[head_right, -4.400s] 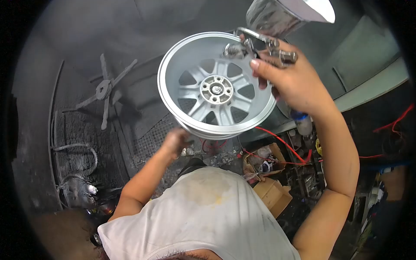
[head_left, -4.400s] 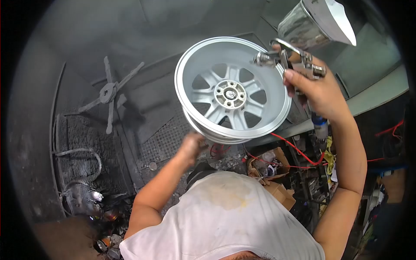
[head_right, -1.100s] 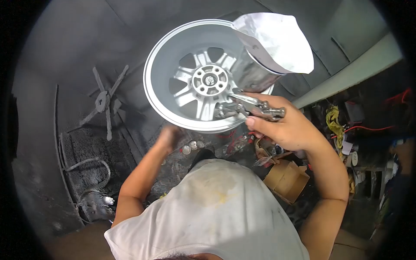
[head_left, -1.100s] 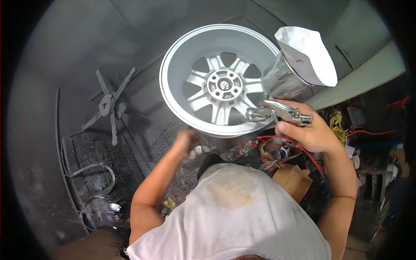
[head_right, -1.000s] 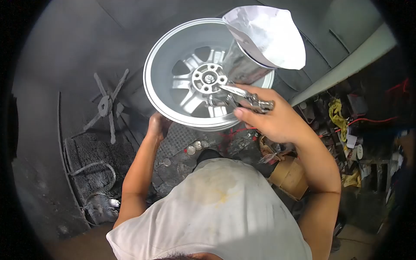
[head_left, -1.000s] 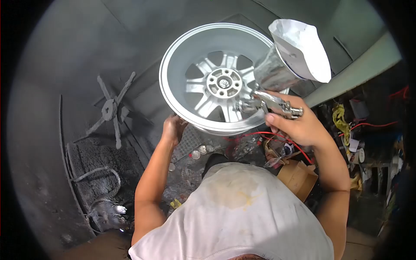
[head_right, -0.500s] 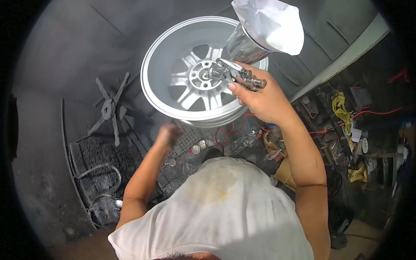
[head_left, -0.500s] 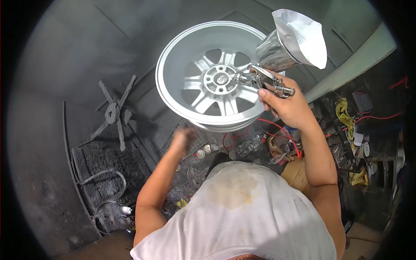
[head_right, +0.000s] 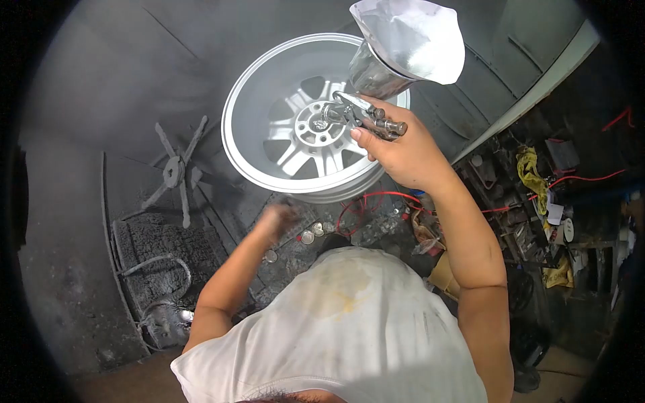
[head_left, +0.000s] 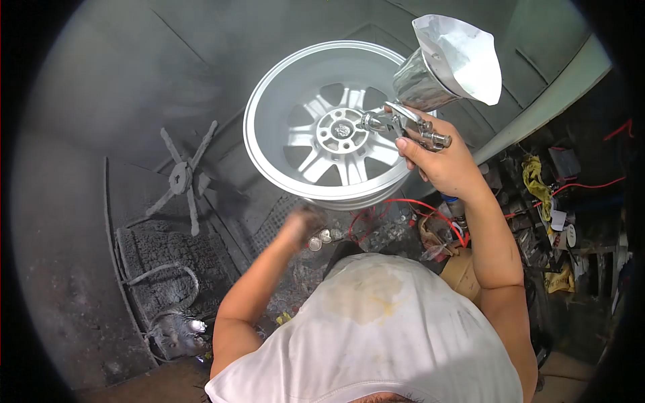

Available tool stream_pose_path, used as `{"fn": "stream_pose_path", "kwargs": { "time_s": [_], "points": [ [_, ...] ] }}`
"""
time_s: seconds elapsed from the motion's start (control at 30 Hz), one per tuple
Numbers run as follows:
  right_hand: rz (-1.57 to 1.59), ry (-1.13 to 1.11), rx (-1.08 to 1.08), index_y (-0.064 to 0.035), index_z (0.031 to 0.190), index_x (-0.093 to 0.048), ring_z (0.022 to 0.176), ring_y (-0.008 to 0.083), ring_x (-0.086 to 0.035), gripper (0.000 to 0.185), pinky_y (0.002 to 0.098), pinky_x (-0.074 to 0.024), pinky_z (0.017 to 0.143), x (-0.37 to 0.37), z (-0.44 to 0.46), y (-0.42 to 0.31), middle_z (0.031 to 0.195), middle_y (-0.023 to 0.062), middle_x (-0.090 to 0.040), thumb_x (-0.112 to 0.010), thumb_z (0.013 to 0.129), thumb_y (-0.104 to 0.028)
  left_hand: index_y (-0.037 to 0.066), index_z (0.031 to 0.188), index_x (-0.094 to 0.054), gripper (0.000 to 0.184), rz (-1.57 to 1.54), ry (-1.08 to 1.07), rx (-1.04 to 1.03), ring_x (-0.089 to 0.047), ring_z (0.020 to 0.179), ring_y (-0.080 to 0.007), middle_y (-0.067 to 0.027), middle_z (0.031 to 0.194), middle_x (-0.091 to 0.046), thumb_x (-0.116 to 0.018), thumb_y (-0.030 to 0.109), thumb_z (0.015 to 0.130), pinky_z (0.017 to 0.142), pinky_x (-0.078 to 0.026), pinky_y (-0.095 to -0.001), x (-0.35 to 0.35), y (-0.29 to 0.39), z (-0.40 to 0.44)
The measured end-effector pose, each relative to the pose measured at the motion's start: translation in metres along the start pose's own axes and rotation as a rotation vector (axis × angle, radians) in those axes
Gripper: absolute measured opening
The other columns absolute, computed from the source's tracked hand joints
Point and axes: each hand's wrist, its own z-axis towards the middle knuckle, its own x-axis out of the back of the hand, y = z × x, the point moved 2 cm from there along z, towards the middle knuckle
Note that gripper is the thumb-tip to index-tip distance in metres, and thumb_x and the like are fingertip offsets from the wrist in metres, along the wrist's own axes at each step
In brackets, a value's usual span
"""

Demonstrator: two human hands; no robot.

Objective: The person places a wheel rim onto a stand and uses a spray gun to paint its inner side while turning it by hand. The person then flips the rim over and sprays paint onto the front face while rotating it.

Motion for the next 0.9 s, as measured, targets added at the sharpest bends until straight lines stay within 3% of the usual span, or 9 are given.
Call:
{"fn": "stream_pose_path", "kwargs": {
  "time_s": [0.13,0.2,0.37,0.43,0.5,0.53,0.63,0.77,0.9],
  "points": [
    [-0.003,-0.006,0.011,-0.0034,0.144,-0.057,0.068,0.0072,-0.053,0.050,0.0251,-0.0473,0.064,0.000,-0.002,-0.002,0.081,-0.0021,-0.060,-0.068,0.097,-0.017,-0.007,0.130,-0.052,0.052,-0.457,-0.001,-0.118,-0.056,0.117,-0.0299,-0.0192,0.130,-0.058,-0.051,0.009,0.081,0.113,-0.039,-0.0504,0.047,0.017,0.035],
    [-0.022,0.000,0.012,-0.0031,0.144,-0.057,0.068,0.0071,-0.053,0.050,0.0248,-0.0472,0.064,0.001,-0.002,-0.004,0.081,-0.0021,-0.061,-0.068,0.097,-0.016,-0.011,0.127,-0.052,0.051,-0.354,0.032,0.000,-0.051,0.129,-0.0370,-0.0235,0.135,-0.055,-0.051,0.006,0.078,0.117,-0.034,-0.0591,-0.028,0.030,-0.015],
    [0.005,0.019,0.023,-0.0023,0.144,-0.056,0.069,0.0068,-0.053,0.051,0.0241,-0.0470,0.064,0.000,0.002,-0.006,0.082,-0.0024,-0.061,-0.068,0.097,-0.016,-0.001,0.141,-0.051,0.068,-0.015,-0.069,-0.166,-0.057,0.127,-0.0317,-0.0179,0.132,-0.063,-0.053,-0.009,0.073,0.108,-0.044,-0.0408,-0.075,-0.062,-0.012],
    [0.042,0.021,0.046,-0.0023,0.144,-0.056,0.069,0.0068,-0.053,0.051,0.0241,-0.0472,0.063,0.000,0.004,-0.009,0.083,-0.0024,-0.061,-0.068,0.097,-0.015,0.000,0.143,-0.052,0.067,0.264,-0.477,-0.090,-0.058,0.126,-0.0256,-0.0147,0.132,-0.064,-0.057,-0.005,0.076,0.105,-0.047,-0.0363,-0.071,-0.062,-0.017],
    [0.043,0.016,0.056,-0.0024,0.144,-0.056,0.069,0.0069,-0.053,0.050,0.0240,-0.0476,0.063,0.001,0.006,-0.011,0.083,-0.0023,-0.061,-0.068,0.097,-0.016,-0.001,0.127,-0.063,0.048,0.060,-0.052,0.064,-0.064,0.103,-0.0233,-0.0127,0.118,-0.067,-0.056,-0.002,0.079,0.094,-0.051,-0.0333,-0.038,-0.046,0.001],
    [0.049,0.013,0.065,-0.0025,0.144,-0.056,0.069,0.0071,-0.054,0.050,0.0240,-0.0480,0.063,0.001,0.006,-0.012,0.083,-0.0022,-0.061,-0.068,0.097,-0.016,-0.001,0.142,-0.049,0.058,0.048,-0.087,0.000,-0.063,0.106,-0.0296,-0.0218,0.126,-0.064,-0.059,0.003,0.085,0.098,-0.050,-0.0423,0.004,-0.055,0.040],
    [0.044,0.030,0.071,-0.0020,0.143,-0.056,0.069,0.0069,-0.054,0.050,0.0241,-0.0490,0.064,0.004,0.006,-0.012,0.084,-0.0020,-0.062,-0.068,0.097,-0.017,-0.006,0.139,-0.039,0.055,-0.322,0.162,-0.282,-0.061,0.111,-0.0335,-0.0199,0.114,-0.061,-0.048,0.002,0.085,0.109,-0.044,-0.0506,0.027,0.019,0.026],
    [-0.005,0.050,0.078,-0.0019,0.143,-0.056,0.069,0.0066,-0.055,0.050,0.0242,-0.0496,0.065,0.005,0.010,-0.010,0.086,-0.0017,-0.063,-0.068,0.097,-0.018,-0.004,0.141,-0.044,0.056,-0.350,0.088,-0.065,-0.057,0.125,-0.0303,-0.0194,0.133,-0.057,-0.047,0.003,0.085,0.112,-0.043,-0.0503,-0.028,0.006,0.004],
    [-0.029,0.112,0.102,-0.0075,0.147,-0.054,0.067,0.0041,-0.057,0.053,0.0193,-0.0425,0.048,0.008,0.014,-0.006,0.082,-0.0033,-0.061,-0.068,0.097,-0.019,-0.005,0.134,-0.050,0.052,-0.059,-0.127,0.005,-0.060,0.120,-0.0291,-0.0170,0.125,-0.061,-0.051,-0.003,0.082,0.103,-0.049,-0.0411,-0.077,-0.037,-0.030]
  ]
}}
